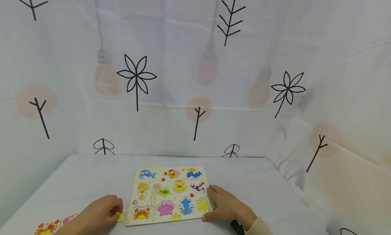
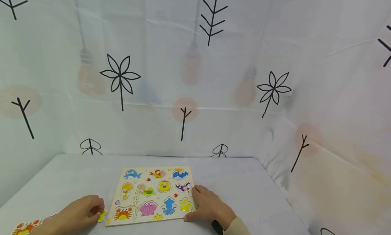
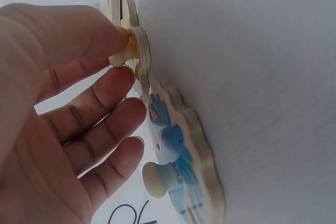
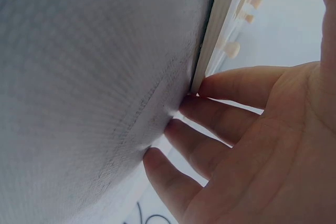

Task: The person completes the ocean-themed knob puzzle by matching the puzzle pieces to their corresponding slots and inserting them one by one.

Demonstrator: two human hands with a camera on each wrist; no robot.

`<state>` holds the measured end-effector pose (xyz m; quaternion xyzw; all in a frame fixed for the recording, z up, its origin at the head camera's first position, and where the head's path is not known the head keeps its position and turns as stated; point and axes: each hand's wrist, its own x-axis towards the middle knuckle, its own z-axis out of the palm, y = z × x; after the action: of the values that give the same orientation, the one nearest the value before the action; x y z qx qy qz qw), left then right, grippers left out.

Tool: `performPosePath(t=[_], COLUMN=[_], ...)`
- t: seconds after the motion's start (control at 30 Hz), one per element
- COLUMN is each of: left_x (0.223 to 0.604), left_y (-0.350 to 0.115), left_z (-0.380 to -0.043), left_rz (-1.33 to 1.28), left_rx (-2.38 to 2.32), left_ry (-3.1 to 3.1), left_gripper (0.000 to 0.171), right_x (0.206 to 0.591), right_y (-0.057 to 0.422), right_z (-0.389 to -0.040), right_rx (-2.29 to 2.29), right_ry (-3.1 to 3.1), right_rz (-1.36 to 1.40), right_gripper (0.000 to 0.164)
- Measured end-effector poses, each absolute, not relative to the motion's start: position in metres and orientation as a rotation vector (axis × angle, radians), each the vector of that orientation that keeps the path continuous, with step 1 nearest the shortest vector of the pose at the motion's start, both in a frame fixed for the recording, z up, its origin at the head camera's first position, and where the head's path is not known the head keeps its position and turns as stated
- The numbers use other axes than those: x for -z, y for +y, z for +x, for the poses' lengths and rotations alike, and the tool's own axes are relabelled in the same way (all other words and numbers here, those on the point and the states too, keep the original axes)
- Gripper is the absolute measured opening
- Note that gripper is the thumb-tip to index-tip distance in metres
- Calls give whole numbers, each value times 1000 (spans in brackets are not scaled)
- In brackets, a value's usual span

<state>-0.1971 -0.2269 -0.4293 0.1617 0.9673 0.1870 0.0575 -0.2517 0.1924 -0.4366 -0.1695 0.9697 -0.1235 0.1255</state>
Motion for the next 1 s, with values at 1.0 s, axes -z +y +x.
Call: performPosePath(t=[1.0], left_x=[415], left_y=[-153], left_z=[-229], left_rz=[965], left_rx=[-585], left_ry=[2965], left_gripper=[9], right_x=[437], right_y=[192], right_z=[-254], right_rx=[379], right_ry=[2813], right_rz=[-480], right_gripper=[107])
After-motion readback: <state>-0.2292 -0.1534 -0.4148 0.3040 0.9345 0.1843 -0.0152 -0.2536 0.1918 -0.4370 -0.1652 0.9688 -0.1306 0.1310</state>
